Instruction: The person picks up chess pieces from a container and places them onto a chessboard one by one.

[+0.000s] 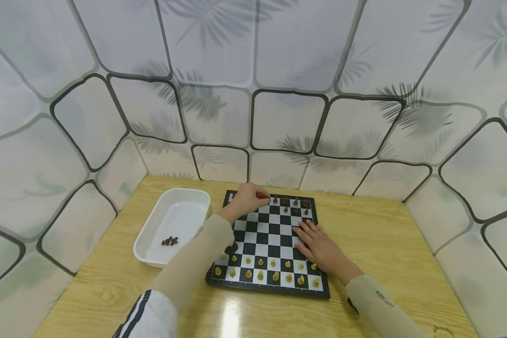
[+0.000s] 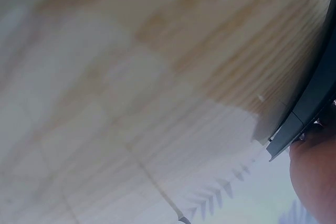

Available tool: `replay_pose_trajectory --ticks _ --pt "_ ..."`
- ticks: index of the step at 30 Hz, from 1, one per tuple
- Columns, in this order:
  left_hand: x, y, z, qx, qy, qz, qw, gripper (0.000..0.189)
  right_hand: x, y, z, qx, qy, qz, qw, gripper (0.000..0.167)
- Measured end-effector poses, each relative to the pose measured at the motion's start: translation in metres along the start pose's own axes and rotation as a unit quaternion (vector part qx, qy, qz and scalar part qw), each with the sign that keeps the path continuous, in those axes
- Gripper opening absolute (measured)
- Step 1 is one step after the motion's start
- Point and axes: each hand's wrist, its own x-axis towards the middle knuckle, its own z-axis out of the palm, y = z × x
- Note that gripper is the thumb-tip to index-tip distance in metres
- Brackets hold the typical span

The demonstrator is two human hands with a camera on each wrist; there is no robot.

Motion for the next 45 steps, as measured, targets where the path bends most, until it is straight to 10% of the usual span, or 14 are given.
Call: replay_pose_trajectory --ticks 45 --pt "0.028 -0.003 0.046 0.050 -0.042 -0.091 0.9938 0.019 0.000 -0.003 -0.005 0.001 -0.009 0.006 0.9999 0.060"
